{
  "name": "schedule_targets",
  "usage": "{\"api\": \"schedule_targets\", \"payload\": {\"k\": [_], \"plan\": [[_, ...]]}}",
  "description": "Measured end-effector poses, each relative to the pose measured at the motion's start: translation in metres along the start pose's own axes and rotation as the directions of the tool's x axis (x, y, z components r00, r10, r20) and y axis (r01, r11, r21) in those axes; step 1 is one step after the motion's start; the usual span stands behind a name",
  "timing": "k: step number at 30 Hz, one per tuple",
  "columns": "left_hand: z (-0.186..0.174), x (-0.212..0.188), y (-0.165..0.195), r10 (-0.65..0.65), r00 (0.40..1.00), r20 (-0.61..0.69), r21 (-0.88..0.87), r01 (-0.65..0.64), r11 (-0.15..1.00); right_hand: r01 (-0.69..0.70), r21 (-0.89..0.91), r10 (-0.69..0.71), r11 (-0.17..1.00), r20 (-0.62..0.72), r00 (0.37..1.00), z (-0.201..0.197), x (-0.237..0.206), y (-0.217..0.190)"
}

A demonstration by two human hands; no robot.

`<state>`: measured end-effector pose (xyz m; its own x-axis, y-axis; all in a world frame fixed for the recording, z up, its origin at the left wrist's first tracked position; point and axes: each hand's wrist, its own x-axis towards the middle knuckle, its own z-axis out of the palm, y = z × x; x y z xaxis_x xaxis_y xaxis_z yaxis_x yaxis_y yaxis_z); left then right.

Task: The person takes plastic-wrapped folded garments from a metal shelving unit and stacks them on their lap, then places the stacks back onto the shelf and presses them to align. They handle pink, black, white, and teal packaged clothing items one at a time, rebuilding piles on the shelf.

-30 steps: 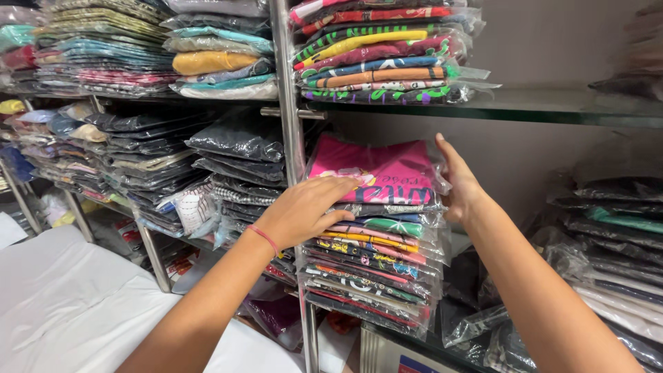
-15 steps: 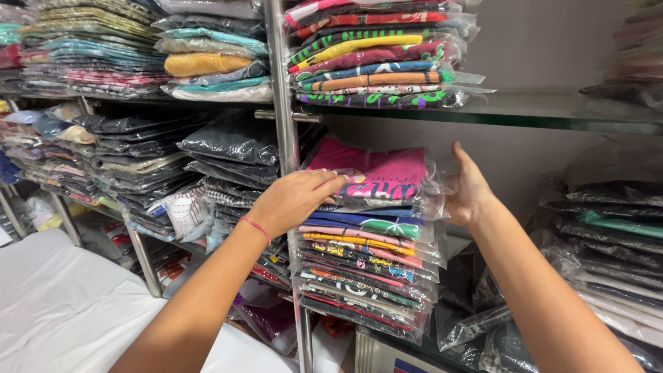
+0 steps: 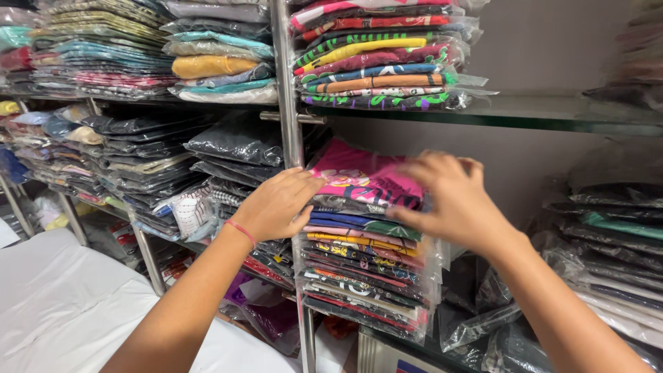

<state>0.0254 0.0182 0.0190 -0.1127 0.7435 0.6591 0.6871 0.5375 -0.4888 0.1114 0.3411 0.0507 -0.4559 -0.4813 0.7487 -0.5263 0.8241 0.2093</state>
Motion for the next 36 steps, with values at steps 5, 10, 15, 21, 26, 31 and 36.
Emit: {"api": "schedule_targets", "payload": {"k": [5,10,15,21,26,31,36], "plan": [[0.009,0.01,-0.001,-0.01,0.998,-0.069,0.082,0.016,0.996,-0.024,-0.165,0.061,0.986,0.219,0.974,-0.001,0.009,-0.013],[0.012,0.005,0.005,0.01,1.0,-0.026,0.068,-0.008,0.998,0.065,-0.134,-0.041,0.989,0.174,0.984,0.007,0.001,-0.002],[-0.001,-0.012,0.01,0.16,0.986,-0.05,0.147,-0.151,0.978,0.074,-0.018,-0.068,0.997,0.225,0.972,0.004,-0.012,-0.004],[-0.007,-0.013,0.013,0.116,0.984,-0.135,0.362,-0.06,0.93,0.07,-0.004,-0.067,0.998,0.264,0.962,0.002,-0.011,-0.016],[-0.008,-0.012,0.015,0.096,0.995,-0.015,0.325,-0.086,0.942,0.181,0.033,-0.184,0.983,0.109,0.977,0.002,-0.012,-0.015],[-0.012,-0.019,0.015,0.116,0.989,-0.088,0.366,-0.077,0.927,0.184,-0.078,-0.172,0.98,0.145,0.974,0.007,-0.015,-0.016],[-0.006,-0.01,0.017,0.056,0.997,-0.052,0.435,-0.027,0.9,0.225,-0.162,-0.206,0.961,0.124,0.971,0.012,-0.016,-0.014]]}}
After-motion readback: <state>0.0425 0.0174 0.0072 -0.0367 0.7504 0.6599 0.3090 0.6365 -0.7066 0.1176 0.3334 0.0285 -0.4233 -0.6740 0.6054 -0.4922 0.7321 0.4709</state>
